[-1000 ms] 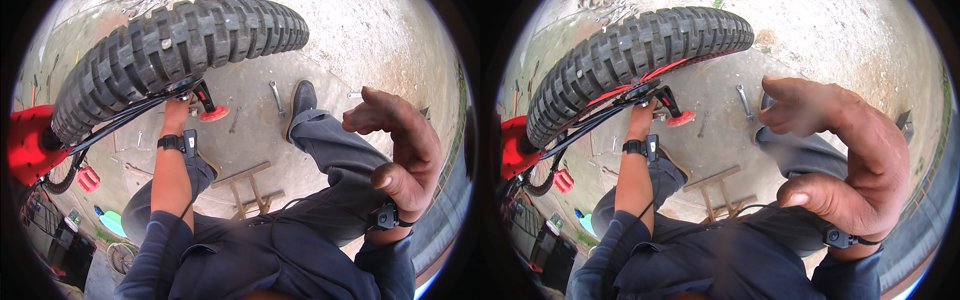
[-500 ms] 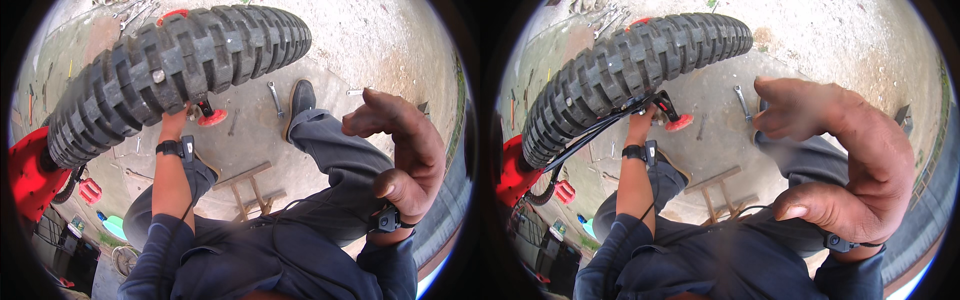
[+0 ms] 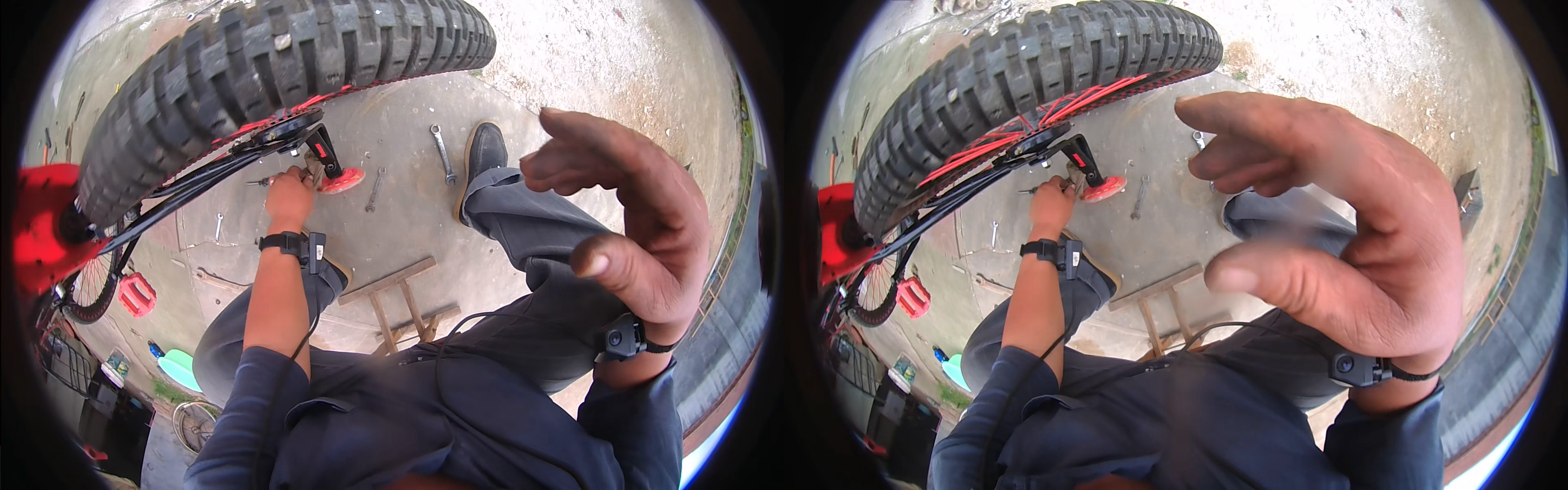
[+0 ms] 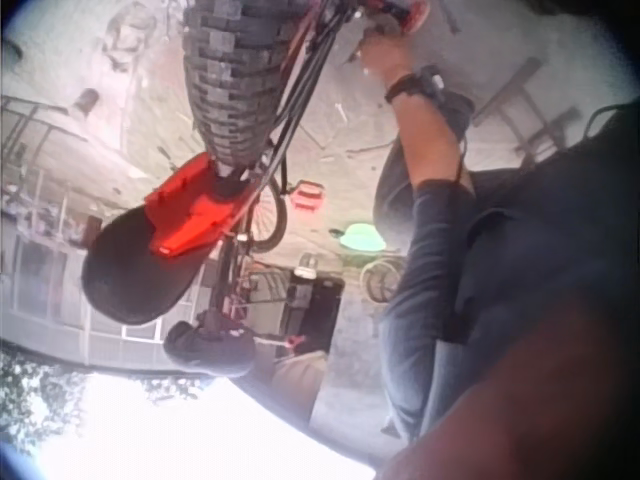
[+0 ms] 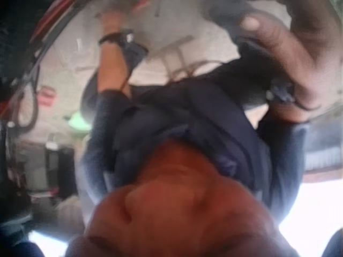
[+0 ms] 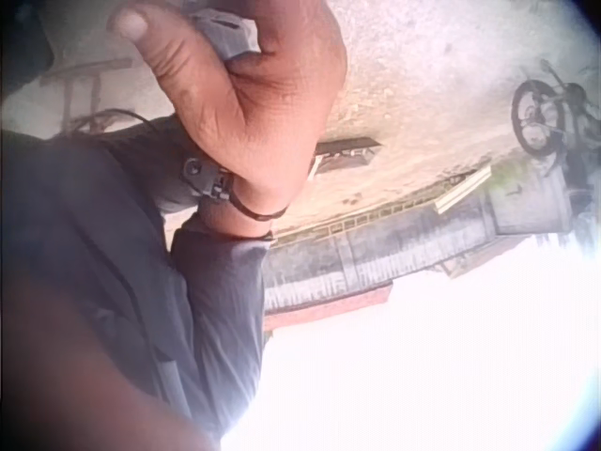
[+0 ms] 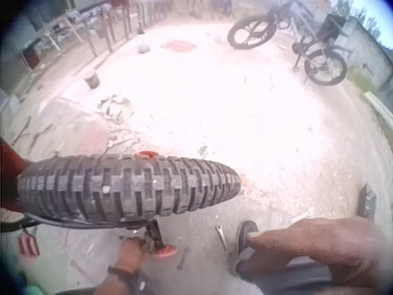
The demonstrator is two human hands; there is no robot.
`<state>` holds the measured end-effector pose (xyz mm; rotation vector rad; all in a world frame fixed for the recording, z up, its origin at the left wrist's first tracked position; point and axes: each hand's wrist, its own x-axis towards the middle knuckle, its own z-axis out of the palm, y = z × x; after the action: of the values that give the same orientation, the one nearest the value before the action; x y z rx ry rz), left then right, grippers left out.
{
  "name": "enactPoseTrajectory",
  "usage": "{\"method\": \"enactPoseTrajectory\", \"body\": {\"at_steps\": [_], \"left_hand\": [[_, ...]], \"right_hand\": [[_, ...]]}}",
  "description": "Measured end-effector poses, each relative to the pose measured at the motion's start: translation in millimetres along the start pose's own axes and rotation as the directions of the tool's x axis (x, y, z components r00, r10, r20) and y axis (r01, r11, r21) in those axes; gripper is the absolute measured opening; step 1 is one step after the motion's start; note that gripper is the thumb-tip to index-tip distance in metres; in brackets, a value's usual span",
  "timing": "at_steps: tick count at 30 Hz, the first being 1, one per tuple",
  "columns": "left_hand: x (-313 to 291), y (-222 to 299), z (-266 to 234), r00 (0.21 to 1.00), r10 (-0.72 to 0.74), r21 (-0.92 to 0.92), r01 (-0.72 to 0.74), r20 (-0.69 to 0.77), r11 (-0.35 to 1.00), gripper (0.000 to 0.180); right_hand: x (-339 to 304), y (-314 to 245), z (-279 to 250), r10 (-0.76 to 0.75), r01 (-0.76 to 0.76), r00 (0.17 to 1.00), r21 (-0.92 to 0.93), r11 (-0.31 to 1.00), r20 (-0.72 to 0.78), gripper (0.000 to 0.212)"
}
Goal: The person wipes the frame, pedals, and rear wheel area of a black and red bicycle using a cloth. The person moves around the bike to reach different parts and continues wiping various surfaces.
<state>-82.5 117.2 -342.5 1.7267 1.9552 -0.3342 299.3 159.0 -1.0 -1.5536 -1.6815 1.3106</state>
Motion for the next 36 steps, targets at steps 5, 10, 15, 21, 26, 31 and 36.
{"method": "enactPoseTrajectory", "body": {"at_steps": [5,10,15,21,26,31,36], "left_hand": [[-7,1,-43,0.995,-0.098,-0.004,0.098,0.030,0.995,0.032],[-34,18,-66,0.996,-0.091,-0.099,0.093,0.018,0.991,0.035],[-75,27,-68,0.972,-0.051,-0.259,0.112,0.229,0.959,0.036],[-92,4,-88,0.989,-0.032,-0.391,0.087,0.147,0.916,0.035],[-83,11,-94,0.974,-0.221,-0.739,0.187,0.053,0.648,0.028],[-85,40,-62,0.932,-0.173,-0.852,0.361,0.318,0.380,0.031],[-44,11,-58,0.920,-0.243,-0.938,0.336,0.308,0.081,0.031]], "right_hand": [[-4,-5,6,-0.129,0.127,0.989,0.036,0.991,0.077,0.064],[-5,-1,15,-0.242,0.237,0.965,0.056,0.970,0.101,0.048],[-3,-3,24,-0.226,0.214,0.965,0.096,0.972,0.136,0.045],[5,-2,33,-0.270,0.277,0.953,-0.036,0.960,0.135,0.044],[5,-3,35,-0.279,0.288,0.953,-0.065,0.956,0.116,0.044],[3,-4,36,-0.263,0.273,0.957,-0.075,0.959,0.127,0.044],[6,0,36,-0.278,0.291,0.950,-0.079,0.954,0.140,0.044]]}}
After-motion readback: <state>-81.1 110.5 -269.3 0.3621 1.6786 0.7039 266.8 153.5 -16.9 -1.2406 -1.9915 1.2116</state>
